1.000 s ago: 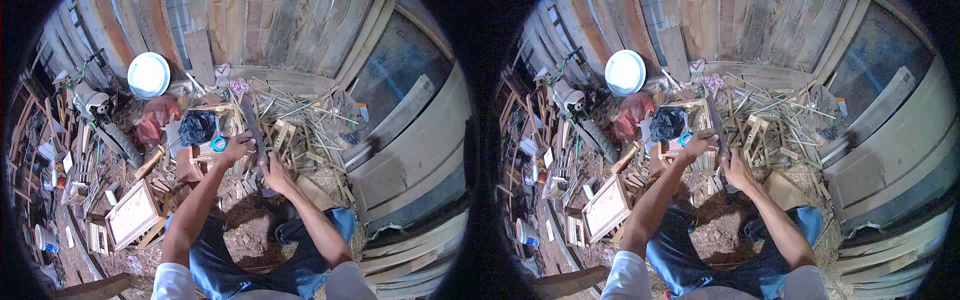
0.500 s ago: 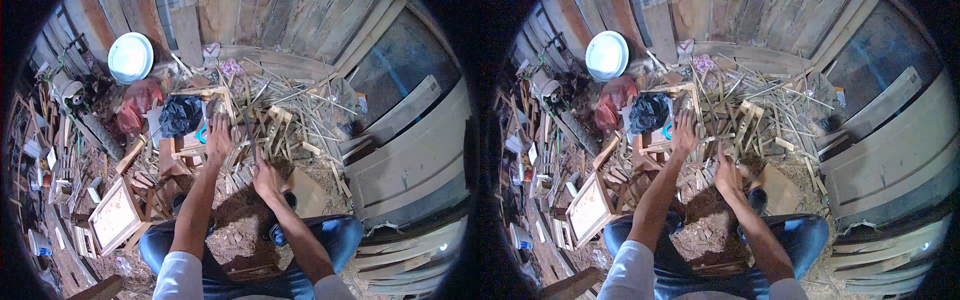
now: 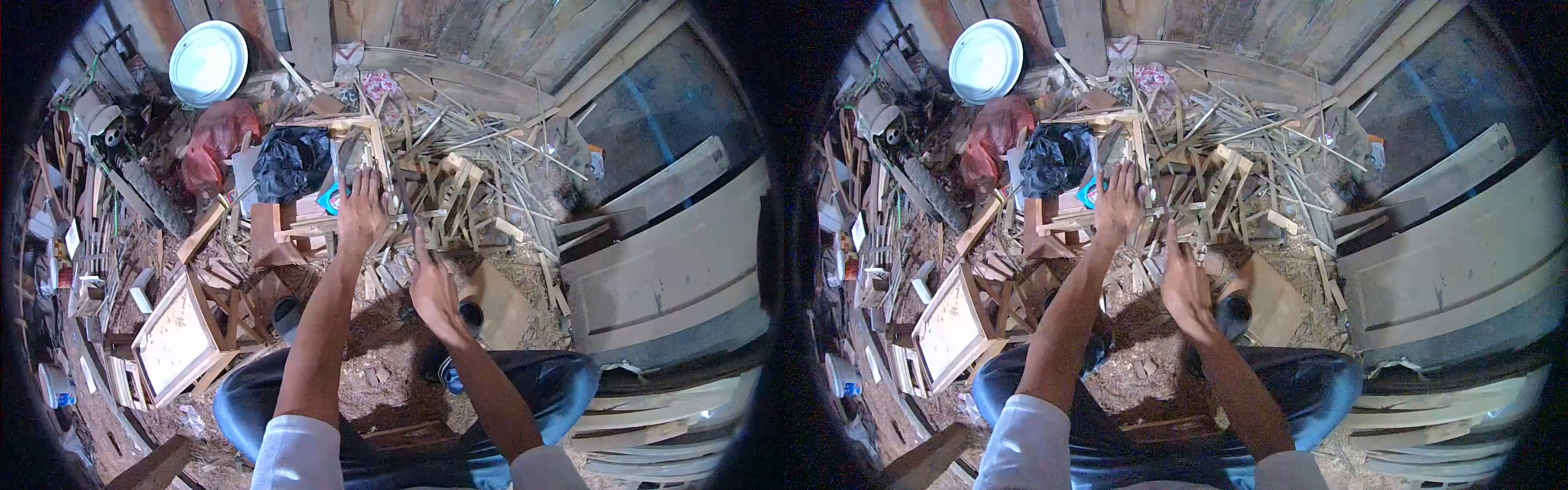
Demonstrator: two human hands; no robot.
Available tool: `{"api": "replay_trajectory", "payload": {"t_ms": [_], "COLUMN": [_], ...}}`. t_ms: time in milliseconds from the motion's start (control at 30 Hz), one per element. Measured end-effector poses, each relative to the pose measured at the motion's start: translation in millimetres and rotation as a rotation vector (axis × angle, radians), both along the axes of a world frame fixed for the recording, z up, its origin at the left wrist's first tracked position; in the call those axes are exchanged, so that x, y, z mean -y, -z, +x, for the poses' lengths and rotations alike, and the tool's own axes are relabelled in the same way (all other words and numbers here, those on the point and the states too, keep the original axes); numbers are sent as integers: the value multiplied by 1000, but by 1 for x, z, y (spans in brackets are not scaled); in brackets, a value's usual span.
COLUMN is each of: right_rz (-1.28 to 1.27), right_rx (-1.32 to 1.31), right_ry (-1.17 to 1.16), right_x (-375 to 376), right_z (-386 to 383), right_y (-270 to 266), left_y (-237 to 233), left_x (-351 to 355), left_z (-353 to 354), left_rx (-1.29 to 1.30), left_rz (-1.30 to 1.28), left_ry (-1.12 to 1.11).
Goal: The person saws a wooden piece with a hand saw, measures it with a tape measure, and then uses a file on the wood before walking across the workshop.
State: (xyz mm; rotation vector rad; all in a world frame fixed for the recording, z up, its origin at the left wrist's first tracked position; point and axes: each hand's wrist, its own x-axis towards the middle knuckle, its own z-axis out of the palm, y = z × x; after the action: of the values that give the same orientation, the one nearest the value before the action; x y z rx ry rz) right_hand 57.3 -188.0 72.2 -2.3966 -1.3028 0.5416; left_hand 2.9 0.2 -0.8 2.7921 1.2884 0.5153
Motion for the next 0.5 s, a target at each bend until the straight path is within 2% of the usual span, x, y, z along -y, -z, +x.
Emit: {"api": "replay_trajectory", "payload": {"t_ms": [200,233,367,433,500], "right_rz": [59,77,-33,80,65], "right_rx": [30,-9,-84,-37,-63], "right_ry": [5,18,83,39,22], "right_x": [25,33,20,30,51], "right_z": [-13,-16,-17,-18,-29], "right_y": [8,9,-7,0,-3], "left_y": [-1,-3,1,0,0], "left_x": [1,1,0,2,2], "left_z": [0,0,3,5,2], "left_rx": [59,-15,-34,-45,-68], "left_rz": [28,17,-7,-20,17], "left_ry": [21,10,-3,-2,-15]}}
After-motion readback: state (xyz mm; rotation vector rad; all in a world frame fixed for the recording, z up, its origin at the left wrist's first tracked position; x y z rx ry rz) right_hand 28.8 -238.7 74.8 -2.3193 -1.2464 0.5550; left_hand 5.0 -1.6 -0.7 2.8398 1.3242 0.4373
